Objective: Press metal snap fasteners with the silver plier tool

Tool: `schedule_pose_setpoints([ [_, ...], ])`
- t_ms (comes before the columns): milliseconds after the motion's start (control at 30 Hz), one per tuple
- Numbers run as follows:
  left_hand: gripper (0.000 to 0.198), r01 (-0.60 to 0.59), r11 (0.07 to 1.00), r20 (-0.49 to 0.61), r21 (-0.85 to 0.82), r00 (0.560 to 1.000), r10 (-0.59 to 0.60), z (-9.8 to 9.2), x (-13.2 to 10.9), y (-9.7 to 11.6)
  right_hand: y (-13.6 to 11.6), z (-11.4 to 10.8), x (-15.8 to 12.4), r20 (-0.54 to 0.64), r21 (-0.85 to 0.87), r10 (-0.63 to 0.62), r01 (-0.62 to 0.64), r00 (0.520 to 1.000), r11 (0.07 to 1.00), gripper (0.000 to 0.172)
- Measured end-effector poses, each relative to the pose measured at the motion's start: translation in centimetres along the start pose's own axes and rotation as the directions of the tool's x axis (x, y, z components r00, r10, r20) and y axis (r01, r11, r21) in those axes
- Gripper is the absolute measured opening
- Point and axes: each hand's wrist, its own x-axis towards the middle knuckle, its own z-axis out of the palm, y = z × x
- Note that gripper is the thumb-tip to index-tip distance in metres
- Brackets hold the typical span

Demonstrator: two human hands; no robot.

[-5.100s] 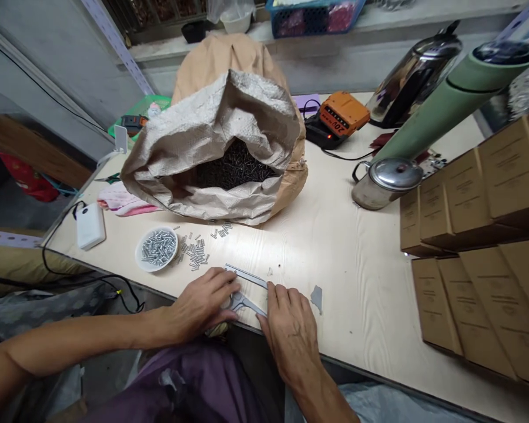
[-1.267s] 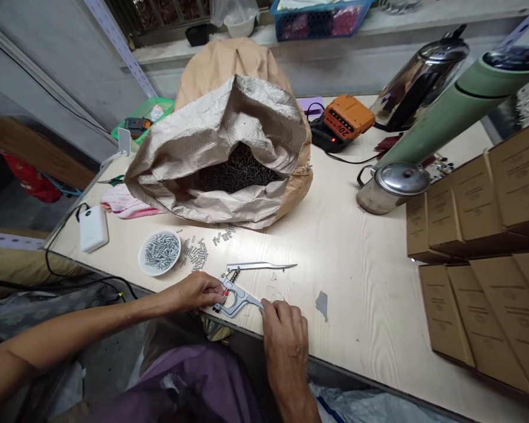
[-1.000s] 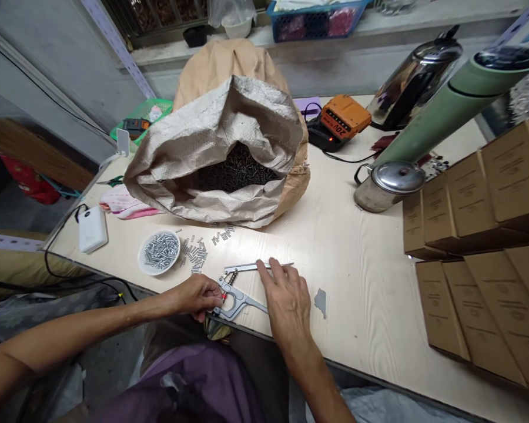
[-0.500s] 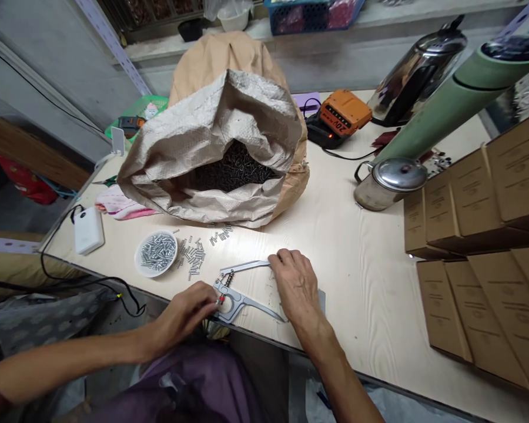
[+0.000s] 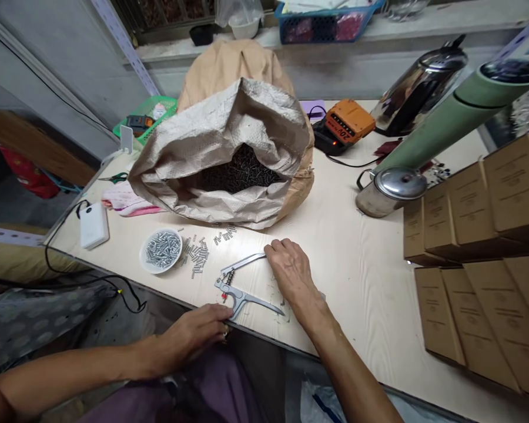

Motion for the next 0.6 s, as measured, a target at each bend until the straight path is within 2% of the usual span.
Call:
schedule_pose_setpoints([
  [67,0.016,0.175,0.973,-0.035,-0.153,0.983,-0.182,-0.8,0.7,-0.1,-0.4,-0.1,-0.3,-0.004,-0.021,0.012,-0.012,1.000,1.000,0.022],
  [100,0.017,0.265,0.944,-0.050,-0.196,0.959,-0.280,-1.1,1.1,-0.4,-0.5,-0.1,-0.5,-0.009,-0.028,0.013,-0.013,1.000,1.000,0.023],
  [167,0.018,0.428,0.875,-0.042,-0.226,0.893,-0.447,-1.6,1.8,-0.9,-0.9,-0.2,-0.9,-0.016,-0.030,0.011,-0.012,1.000,0.999,0.025],
  [233,0.017,0.549,0.803,0.022,-0.232,0.829,-0.559,-1.9,2.3,-1.6,-1.1,-0.2,-1.1,-0.011,-0.027,0.020,-0.020,1.000,0.999,0.026],
  [300,0.015,0.616,0.751,0.086,-0.236,0.784,-0.615,-2.1,2.7,-2.1,-1.2,-0.2,-1.0,-0.003,-0.032,0.034,-0.035,0.999,0.999,0.026],
  [433,0.015,0.681,0.694,0.172,-0.234,0.731,-0.660,-2.1,3.2,-2.5,-1.5,-0.2,-0.8,-0.007,-0.047,0.052,-0.052,0.999,0.998,0.025],
  [600,0.013,0.707,0.686,0.201,-0.171,0.707,-0.678,-1.9,3.6,-2.7,-1.7,-0.1,-0.9,-0.019,-0.037,0.060,-0.061,0.998,0.997,0.024],
])
